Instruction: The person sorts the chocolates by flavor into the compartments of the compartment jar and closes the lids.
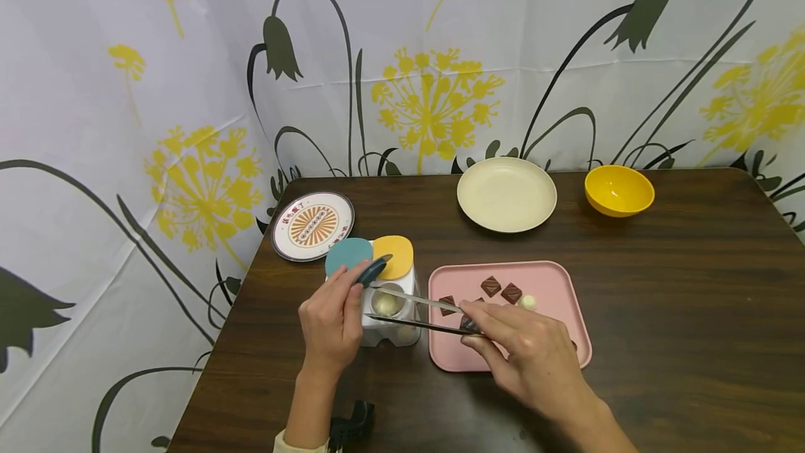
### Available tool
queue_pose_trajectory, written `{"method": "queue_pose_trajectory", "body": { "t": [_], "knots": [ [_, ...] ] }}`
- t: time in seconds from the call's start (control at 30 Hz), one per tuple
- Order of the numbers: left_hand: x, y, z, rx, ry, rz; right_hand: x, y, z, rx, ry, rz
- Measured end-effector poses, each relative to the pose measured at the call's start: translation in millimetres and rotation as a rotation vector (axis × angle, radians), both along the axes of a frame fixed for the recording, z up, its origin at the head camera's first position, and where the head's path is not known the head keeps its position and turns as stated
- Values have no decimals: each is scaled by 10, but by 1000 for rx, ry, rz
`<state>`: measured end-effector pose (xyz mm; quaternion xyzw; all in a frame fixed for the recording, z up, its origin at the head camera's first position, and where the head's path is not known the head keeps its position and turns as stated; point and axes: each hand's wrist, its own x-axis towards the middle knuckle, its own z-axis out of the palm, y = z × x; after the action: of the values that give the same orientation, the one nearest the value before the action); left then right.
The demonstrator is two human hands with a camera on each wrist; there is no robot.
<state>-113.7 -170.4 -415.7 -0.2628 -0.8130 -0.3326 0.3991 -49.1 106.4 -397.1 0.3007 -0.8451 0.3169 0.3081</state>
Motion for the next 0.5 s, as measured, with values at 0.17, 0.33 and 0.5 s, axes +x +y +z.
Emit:
{"method": "queue_pose_trajectory", "body": {
  "t": [0.17,0.33,0.5],
  "knots": [
    [-1,-4,2,1,-16,1,2,7,-5,26,-26,-10],
    [-2,-4,-1,1,-21,-1,4,16,-16,30,-38,-19],
    [1,-5,-4,3,-18,0,6,50,-16,40,-47,-27]
  ]
}}
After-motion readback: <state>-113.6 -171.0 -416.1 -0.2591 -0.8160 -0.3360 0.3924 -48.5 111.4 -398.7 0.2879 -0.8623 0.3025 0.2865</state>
